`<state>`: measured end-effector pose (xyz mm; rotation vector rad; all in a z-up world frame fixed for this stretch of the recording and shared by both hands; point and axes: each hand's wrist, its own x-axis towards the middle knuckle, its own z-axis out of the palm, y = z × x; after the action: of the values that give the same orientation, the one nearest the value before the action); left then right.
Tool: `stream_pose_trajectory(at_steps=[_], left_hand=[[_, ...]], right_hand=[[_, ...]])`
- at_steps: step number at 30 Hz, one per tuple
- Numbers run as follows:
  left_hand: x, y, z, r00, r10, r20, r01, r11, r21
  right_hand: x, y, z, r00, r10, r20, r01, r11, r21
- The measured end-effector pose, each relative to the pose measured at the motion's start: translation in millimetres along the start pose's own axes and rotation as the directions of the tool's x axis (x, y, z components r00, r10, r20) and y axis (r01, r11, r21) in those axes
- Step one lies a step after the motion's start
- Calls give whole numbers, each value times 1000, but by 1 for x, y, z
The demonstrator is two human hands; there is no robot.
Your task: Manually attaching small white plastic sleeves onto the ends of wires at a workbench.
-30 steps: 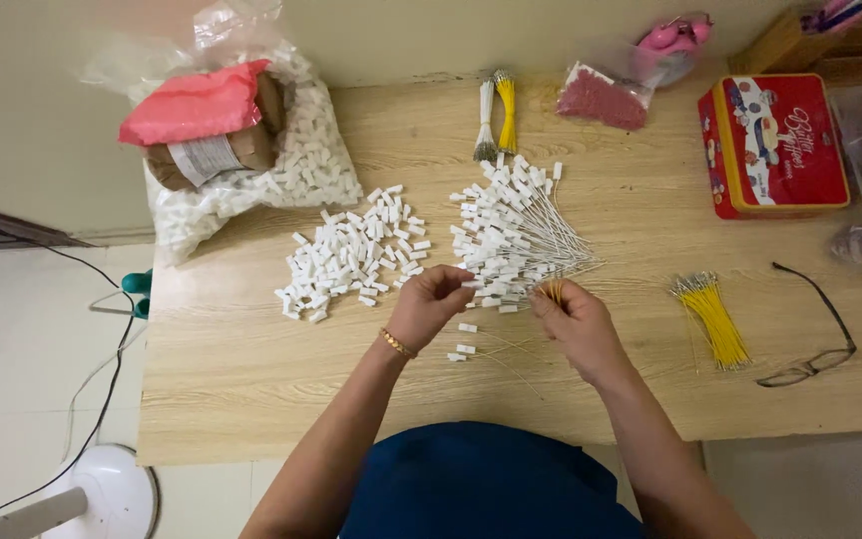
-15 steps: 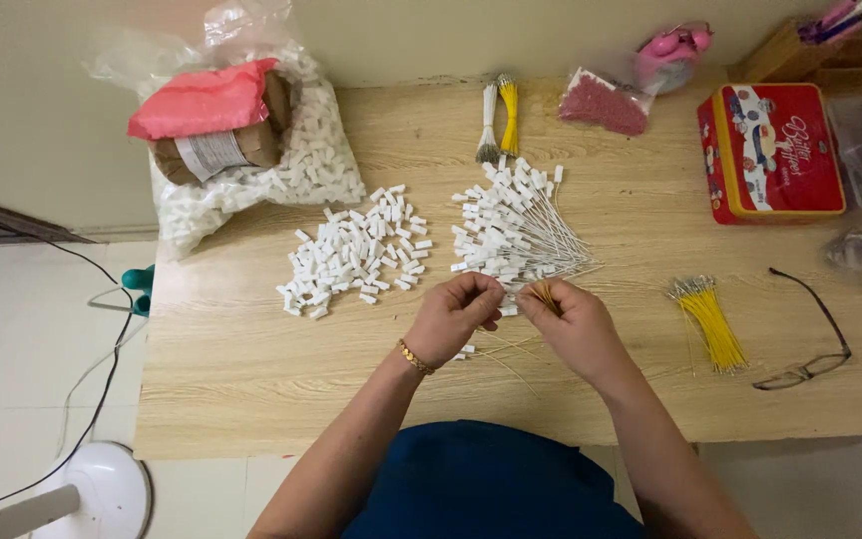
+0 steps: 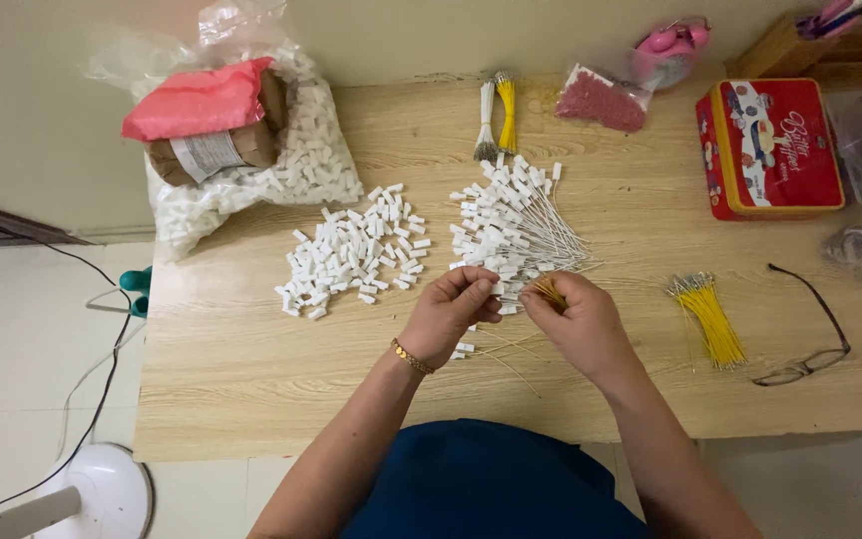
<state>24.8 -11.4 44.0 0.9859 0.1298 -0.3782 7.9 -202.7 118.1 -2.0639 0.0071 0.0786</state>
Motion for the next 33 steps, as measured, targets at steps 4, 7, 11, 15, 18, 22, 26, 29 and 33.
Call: stream_pose_trajectory(at_steps=[4,7,11,15,18,22,26,29,33], left_hand=[[-1,3,1,1000,-20,7,20,1000,-6],[-2,4,0,999,-32,10,32,999,1],[-2,5,2,998,-54,24,54,999,-9],[-3,4,-2,994,-102,26,103,994,-38],[-1,3,-6,993,-116,14,117,992,-54],[0,-4,-8,991,-136,13,137,989,-53],[1,-15,-7,991,-133,-25,131,989,-67],[4,-21,-7,991,-128,-47,123,989,-84],[4,-31,-10,989,-130,-68,123,988,-93]], right_hand=[[0,-13,-5,999,-27,24,29,998,-64],[2,-9,-4,997,-75,10,76,986,-149],[5,-9,-3,996,-68,60,77,985,-153],[8,-11,-7,986,-80,146,96,990,-108],[6,2,1,988,-1,154,21,991,-128],[5,7,5,982,13,191,15,989,-144],[4,13,9,979,-70,192,100,983,-154],[5,18,10,979,-94,184,124,979,-159],[5,24,12,981,-100,166,129,976,-174]])
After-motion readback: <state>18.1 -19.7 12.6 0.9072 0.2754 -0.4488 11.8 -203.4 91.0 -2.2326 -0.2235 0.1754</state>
